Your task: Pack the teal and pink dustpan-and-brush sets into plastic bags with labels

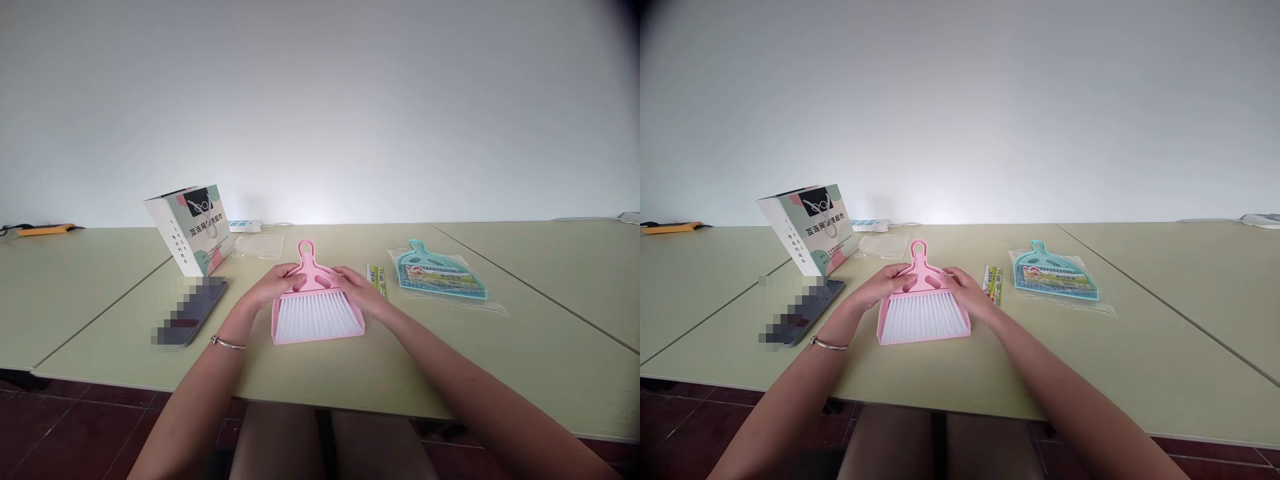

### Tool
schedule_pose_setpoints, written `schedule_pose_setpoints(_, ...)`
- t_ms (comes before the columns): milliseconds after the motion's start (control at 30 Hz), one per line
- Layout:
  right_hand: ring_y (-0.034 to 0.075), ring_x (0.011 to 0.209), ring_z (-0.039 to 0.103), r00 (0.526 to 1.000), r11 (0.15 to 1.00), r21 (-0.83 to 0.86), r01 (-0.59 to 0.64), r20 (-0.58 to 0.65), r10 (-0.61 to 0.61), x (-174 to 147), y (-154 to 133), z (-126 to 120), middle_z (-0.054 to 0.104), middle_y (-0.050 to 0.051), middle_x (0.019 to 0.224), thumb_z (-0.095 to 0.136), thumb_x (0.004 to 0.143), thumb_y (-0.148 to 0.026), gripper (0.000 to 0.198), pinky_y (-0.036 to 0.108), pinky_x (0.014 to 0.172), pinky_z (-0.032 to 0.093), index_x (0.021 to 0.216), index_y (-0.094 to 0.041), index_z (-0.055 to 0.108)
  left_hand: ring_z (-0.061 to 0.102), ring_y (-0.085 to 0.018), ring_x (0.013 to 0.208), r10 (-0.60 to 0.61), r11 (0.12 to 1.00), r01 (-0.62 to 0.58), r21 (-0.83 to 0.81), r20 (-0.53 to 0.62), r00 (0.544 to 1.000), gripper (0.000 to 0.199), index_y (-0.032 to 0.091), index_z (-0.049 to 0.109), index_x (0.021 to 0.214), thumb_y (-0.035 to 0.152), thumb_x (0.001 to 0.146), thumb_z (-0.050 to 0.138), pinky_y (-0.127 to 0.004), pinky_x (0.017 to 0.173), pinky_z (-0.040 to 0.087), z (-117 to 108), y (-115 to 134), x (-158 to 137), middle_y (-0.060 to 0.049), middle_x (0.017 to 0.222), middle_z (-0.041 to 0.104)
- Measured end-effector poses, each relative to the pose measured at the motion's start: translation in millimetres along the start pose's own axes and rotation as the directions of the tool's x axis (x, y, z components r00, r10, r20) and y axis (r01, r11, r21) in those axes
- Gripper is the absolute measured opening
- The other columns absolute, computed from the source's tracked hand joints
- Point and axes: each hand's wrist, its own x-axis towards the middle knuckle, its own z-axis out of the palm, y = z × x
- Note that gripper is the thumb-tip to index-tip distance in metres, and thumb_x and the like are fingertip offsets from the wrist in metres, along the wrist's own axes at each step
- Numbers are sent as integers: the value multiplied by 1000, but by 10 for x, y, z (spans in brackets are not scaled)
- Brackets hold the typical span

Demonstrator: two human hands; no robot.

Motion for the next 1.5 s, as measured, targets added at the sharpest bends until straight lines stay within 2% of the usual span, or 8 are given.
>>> schedule_pose_setpoints(233, 35, 121, 42, 961, 904, -351, -244, -211, 177, 261, 640, -595, 54, 17, 121, 57, 75, -42, 47, 50, 98, 31, 114, -17, 51, 45, -11, 59, -61, 997, 53, -62, -141, 988, 38, 16, 59, 81, 53, 71, 61, -24, 57, 32, -42, -136, 59, 3, 66, 49)
schedule_pose_setpoints(567, 30, 94, 60, 949, 832, -469, -297, -49, 311, 362, 854, -695, 67, 6, 90, 67, 65, -50, 35, 37, 79, 43, 82, -21, 61, 50, -13, 62, -97, 990, 81, -111, -147, 984, 41, 15, 63, 87, 52, 69, 65, -24, 57, 33, -28, -255, 96, 0, 70, 56)
schedule_pose_setpoints(733, 38, 121, 41, 955, 855, -434, -285, -48, 293, 318, 856, -692, 48, 18, 127, 70, 61, -51, 68, 44, 92, 37, 117, -17, 51, 50, -12, 61, -111, 988, 92, -124, -162, 981, 39, 16, 63, 84, 51, 69, 65, -24, 59, 34, -25, -236, 93, 1, 69, 56)
schedule_pose_setpoints(833, 35, 123, 41, 962, 908, -349, -231, 58, 267, 277, 804, -718, 44, 16, 133, 75, 55, -48, 86, 40, 92, 40, 129, -21, 42, 50, -13, 61, -118, 986, 96, -132, -163, 980, 40, 15, 64, 85, 52, 68, 66, -25, 59, 34, -12, -213, 85, 0, 69, 57)
schedule_pose_setpoints(967, 26, 94, 61, 939, 955, -198, -220, 223, 262, 225, 718, -749, 63, 9, 108, 78, 53, -42, 77, 32, 75, 48, 122, -24, 48, 50, -13, 62, -121, 984, 94, -151, -179, 976, 41, 14, 64, 84, 51, 66, 67, -25, 58, 34, 4, -201, 81, 0, 69, 57)
schedule_pose_setpoints(1267, 18, 65, 58, 978, 974, 114, -195, 98, 185, 115, 306, -722, 60, 1, 68, 72, 58, -51, 41, 28, 54, 43, 78, -20, 55, 52, -13, 62, -149, 955, 52, -291, -324, 934, 38, 15, 62, 80, 47, 64, 70, -26, 59, 36, 35, -230, 130, 0, 69, 58)
schedule_pose_setpoints(1400, 14, 60, 58, 1000, 778, 628, -9, 14, 0, -71, -73, -660, 62, -1, 70, 76, 54, -48, 38, 25, 48, 45, 77, -24, 56, 56, -15, 66, -218, 915, 38, -401, -415, 883, 39, 14, 60, 83, 48, 65, 68, -28, 62, 40, 71, -236, 166, -3, 75, 61)
schedule_pose_setpoints(1500, 10, 48, 53, 989, 747, 664, -31, 129, -74, -154, -232, -472, 61, -3, 63, 80, 52, -40, 35, 23, 43, 43, 74, -22, 59, 55, -14, 64, -247, 882, 22, -470, -422, 872, 35, 14, 57, 75, 47, 65, 68, -28, 62, 42, 108, -220, 178, -3, 73, 60)
